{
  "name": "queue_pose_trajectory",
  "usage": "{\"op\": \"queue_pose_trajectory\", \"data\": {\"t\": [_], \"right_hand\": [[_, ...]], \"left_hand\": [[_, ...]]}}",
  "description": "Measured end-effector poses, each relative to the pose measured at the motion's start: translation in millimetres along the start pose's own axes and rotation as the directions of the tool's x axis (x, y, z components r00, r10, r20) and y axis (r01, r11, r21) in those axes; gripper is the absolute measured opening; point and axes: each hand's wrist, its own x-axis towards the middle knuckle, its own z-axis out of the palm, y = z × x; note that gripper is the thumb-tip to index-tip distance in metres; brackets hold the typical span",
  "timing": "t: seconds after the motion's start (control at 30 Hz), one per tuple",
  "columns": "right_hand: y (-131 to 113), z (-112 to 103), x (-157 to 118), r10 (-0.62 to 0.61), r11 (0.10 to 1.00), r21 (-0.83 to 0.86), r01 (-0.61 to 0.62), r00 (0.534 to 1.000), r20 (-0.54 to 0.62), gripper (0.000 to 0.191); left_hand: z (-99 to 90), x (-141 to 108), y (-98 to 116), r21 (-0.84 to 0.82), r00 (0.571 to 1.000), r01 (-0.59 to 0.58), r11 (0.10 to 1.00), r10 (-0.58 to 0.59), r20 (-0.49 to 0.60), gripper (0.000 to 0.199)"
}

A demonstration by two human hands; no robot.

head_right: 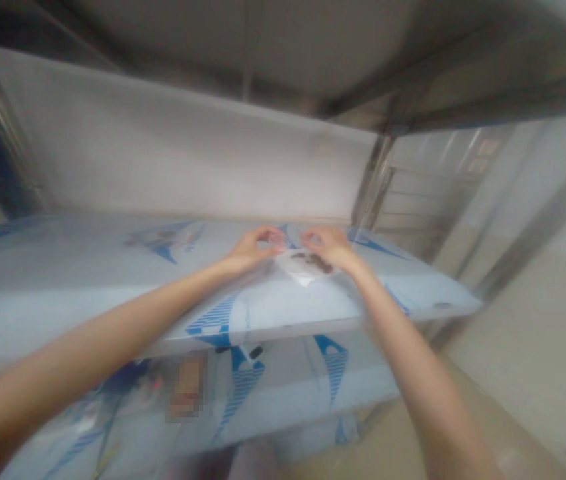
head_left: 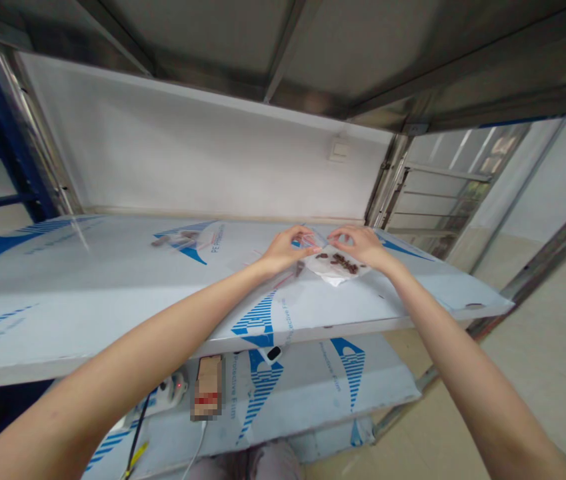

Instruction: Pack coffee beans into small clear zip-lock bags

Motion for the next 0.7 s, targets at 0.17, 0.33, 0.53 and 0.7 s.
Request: {"op": "queue_pose_trajectory", "data": {"t": [0.17, 0.33, 0.53, 0.7], "right_hand": [[-42.2, 1.9, 7.3, -0.061, 0.883, 0.469, 0.006, 0.993, 0.102, 0.037], [-61.0, 24.3, 27.1, 0.046, 0.795, 0.590, -0.141, 0.984, 0.173, 0.042], [-60.2, 43.5, 51.8, 0.188, 0.667, 0.702, -0.249, 0.968, 0.166, 0.026], [-51.2, 52.1, 55.5, 0.242, 0.655, 0.726, -0.207, 0.969, 0.058, 0.009]], "left_hand": [[-4.1, 2.8, -5.3, 0.271, 0.991, 0.005, 0.963, 0.032, -0.129, 0.037], [-12.6, 4.4, -9.6, 0.428, 0.975, 0.058, 0.902, 0.040, -0.217, 0.032], [-23.2, 9.2, -23.5, 0.407, 0.960, 0.161, 0.899, -0.047, -0.275, 0.056], [-26.1, 15.5, -27.9, 0.284, 0.942, 0.210, 0.935, -0.115, -0.316, 0.044]]}}
